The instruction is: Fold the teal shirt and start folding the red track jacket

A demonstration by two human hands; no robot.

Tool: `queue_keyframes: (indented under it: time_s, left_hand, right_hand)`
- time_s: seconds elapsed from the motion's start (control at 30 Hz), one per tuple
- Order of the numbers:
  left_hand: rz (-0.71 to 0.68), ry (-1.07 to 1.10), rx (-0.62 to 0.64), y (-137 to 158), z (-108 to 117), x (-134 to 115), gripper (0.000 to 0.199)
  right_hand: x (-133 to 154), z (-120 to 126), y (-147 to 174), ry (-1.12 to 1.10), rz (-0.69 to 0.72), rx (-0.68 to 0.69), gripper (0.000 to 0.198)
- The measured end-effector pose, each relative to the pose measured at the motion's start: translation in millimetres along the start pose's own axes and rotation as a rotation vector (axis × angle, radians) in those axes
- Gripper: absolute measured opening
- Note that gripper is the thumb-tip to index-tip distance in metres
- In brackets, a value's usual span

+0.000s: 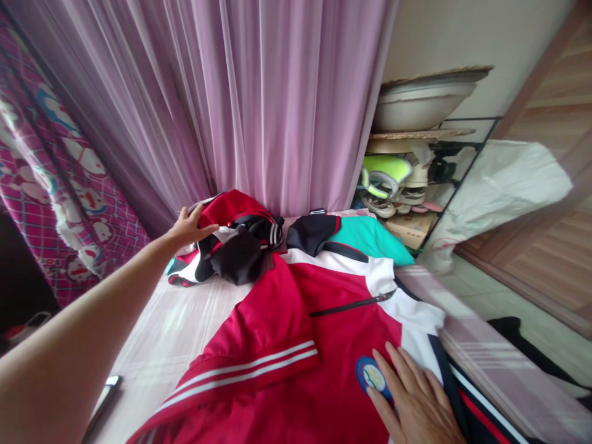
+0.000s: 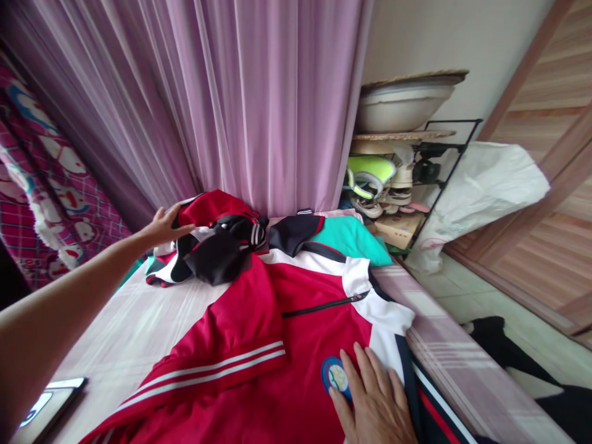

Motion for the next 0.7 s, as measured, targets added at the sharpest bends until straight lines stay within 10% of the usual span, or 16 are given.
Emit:
queue_keyframes:
  time_s: [0.2, 0.4, 0.57, 0.7]
  left_hand:
    - [-0.088, -0.019, 0.151, 68, -37, -38, 0.105]
    - [-0.293, 0.204, 0.145, 111, -61, -78, 0.064]
    - [-0.644, 0.073, 0.041, 126, -71, -74, 0.058]
    - [-0.657, 0.006, -0.016, 105, -84, -54, 0.055]
  right_hand:
    - [0, 0, -3, -0.001, 0.01, -0.015, 0.047]
    - [-7, 6, -1, -0.004, 0.057, 0.046, 0.048]
    - [-18, 15, -3, -0.055, 0.167, 0.143, 0.053]
    - [-19, 10, 0, -0.02, 0.163, 0.064, 0.051]
Point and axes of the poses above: each hand's wrist, its own y-axis away from the middle knuckle, its own z-axis out of the back of the hand, x = y × z, the point moved 1 cm from there along -y, towards the middle knuckle, and after that the axes turned 11 degrees about -x, right-handed, at the moved point
